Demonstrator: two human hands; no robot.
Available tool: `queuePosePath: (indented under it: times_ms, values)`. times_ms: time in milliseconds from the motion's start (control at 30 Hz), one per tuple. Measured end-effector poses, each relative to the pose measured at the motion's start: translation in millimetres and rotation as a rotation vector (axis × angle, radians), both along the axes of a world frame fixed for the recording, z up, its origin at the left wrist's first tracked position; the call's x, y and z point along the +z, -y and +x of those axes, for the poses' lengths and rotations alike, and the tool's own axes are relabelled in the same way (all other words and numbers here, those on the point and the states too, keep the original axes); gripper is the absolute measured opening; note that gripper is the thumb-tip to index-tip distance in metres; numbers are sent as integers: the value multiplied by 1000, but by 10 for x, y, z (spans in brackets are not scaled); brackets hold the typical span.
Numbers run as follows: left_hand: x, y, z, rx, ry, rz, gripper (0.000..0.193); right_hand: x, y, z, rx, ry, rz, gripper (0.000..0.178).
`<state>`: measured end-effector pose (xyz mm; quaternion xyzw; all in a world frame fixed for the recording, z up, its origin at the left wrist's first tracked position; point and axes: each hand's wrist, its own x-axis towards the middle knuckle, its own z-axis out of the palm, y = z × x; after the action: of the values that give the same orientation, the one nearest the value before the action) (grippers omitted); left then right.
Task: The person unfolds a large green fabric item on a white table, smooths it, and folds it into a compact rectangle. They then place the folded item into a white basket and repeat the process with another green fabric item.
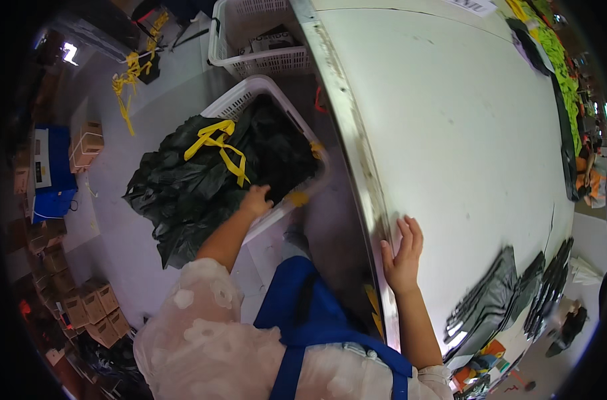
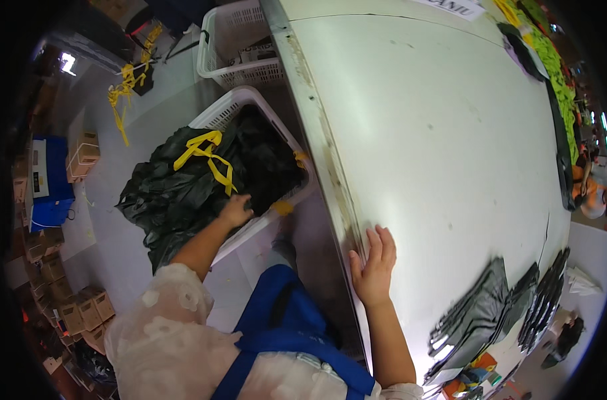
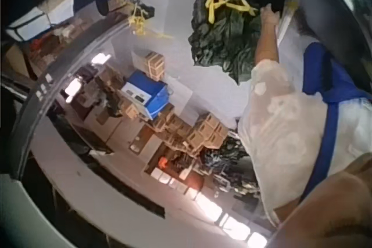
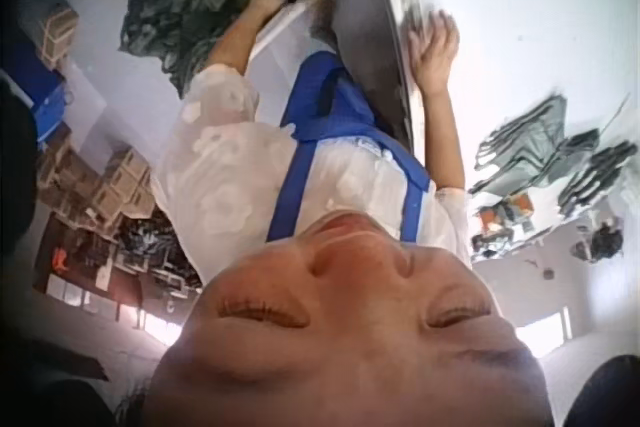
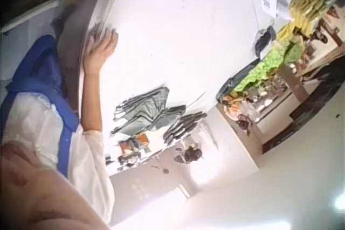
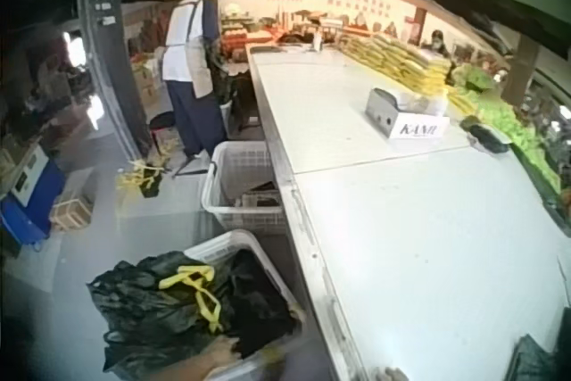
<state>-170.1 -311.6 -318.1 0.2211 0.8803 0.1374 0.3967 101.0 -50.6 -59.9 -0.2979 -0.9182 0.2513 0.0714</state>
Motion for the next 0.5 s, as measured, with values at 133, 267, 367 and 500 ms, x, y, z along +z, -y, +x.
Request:
queuePosePath:
  times_ms: [133, 267, 367, 500]
  values:
    - [-859, -522, -1217, 203, -8, 104, 68, -333, -14, -664, -34, 203, 275, 55]
    - [-1410, -1298, -1932, 827, 269, 196, 61, -374, -42, -721, -32, 232, 294, 54]
    - [-1988, -1298, -2241, 1188, 385, 385, 48, -401, -79, -775, -12, 244, 283, 56]
    - [-2273, -1106, -2230, 1594, 333, 948, 18, -435, -113, -814, 2, 251, 281, 55]
